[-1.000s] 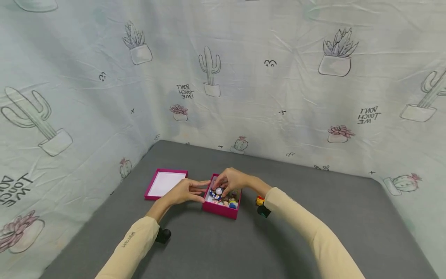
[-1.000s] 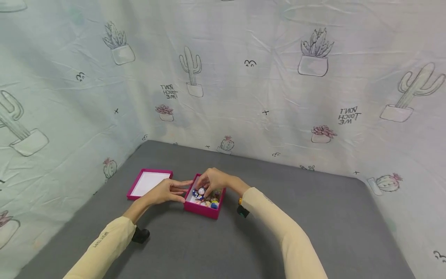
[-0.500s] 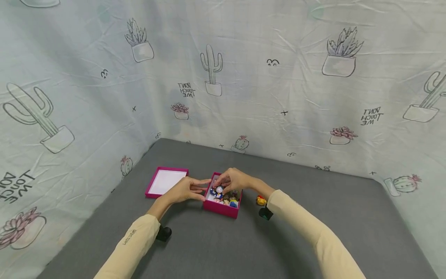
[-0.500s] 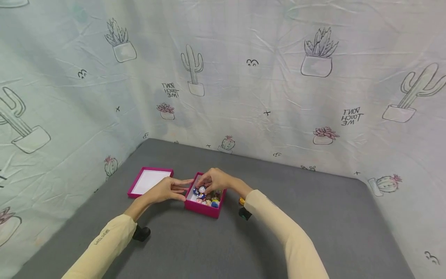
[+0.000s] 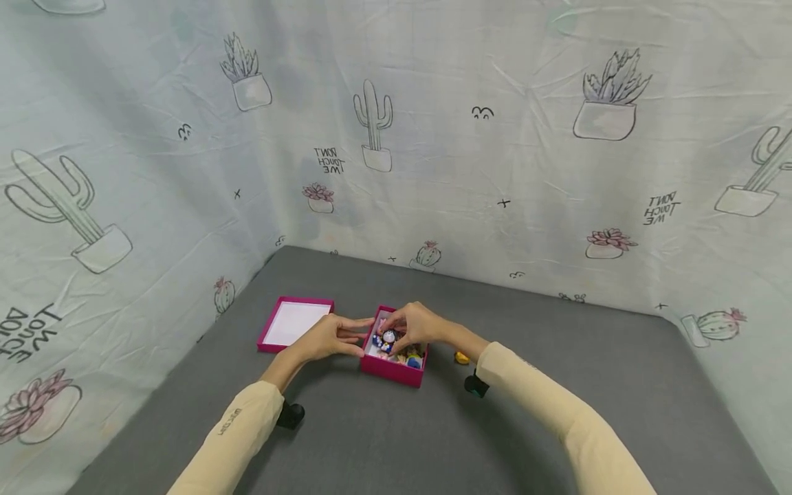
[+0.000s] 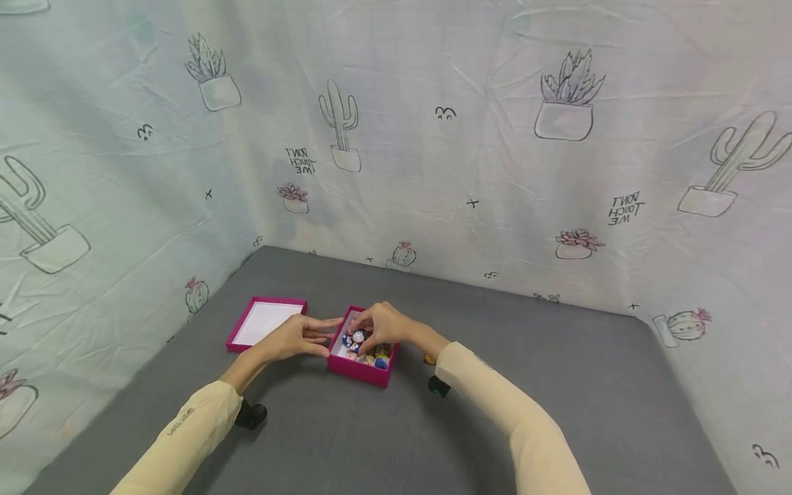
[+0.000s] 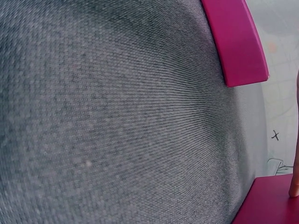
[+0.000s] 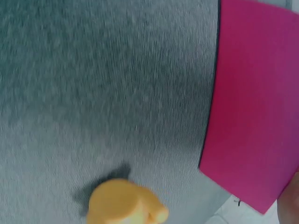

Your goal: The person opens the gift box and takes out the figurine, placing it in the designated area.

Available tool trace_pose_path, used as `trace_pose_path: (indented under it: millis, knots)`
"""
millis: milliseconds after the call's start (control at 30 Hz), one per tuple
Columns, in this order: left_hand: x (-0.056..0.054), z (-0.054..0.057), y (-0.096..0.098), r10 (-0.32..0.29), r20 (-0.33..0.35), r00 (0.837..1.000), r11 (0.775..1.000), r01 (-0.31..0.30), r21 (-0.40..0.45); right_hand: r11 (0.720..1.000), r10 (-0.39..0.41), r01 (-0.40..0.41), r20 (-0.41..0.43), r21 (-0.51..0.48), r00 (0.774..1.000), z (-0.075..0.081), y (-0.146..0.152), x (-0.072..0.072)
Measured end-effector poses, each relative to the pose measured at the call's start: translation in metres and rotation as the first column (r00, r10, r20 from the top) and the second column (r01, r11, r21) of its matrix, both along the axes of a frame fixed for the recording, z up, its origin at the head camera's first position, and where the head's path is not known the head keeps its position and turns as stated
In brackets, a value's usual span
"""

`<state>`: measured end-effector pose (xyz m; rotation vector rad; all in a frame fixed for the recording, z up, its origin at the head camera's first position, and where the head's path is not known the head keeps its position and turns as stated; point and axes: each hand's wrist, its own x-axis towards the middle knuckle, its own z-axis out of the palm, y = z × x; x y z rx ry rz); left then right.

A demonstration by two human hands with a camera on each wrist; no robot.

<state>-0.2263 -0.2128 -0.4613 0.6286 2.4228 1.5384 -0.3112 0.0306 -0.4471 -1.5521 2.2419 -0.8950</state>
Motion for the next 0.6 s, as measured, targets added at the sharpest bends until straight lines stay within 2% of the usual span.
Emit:
trace_pose_path:
  millis: [167, 333, 467, 600]
  knots:
    - [0.0, 0.0, 0.0, -0.006, 0.003, 1.0, 1.0, 0.006, 0.01, 1.0, -0.019, 0.02, -0.084, 0.008, 0.996, -0.002, -0.002, 0.001]
    - [0.0, 0.001, -0.001, 0.003, 0.011, 1.0, 1.0, -0.003, 0.009, 1.0, -0.027, 0.025, -0.105, -0.015, 0.994, -0.003, -0.002, 0.003]
    - [0.0, 0.0, -0.001, 0.005, 0.013, 1.0, 1.0, -0.005, 0.009, 0.995, -0.094, 0.088, -0.145, -0.046, 0.985, -0.005, -0.002, 0.008]
    - [0.001, 0.0, 0.0, -0.002, 0.015, 1.0, 1.0, 0.001, 0.011, 0.981, -0.187, 0.172, -0.209, -0.087, 0.96, -0.007, -0.002, 0.018]
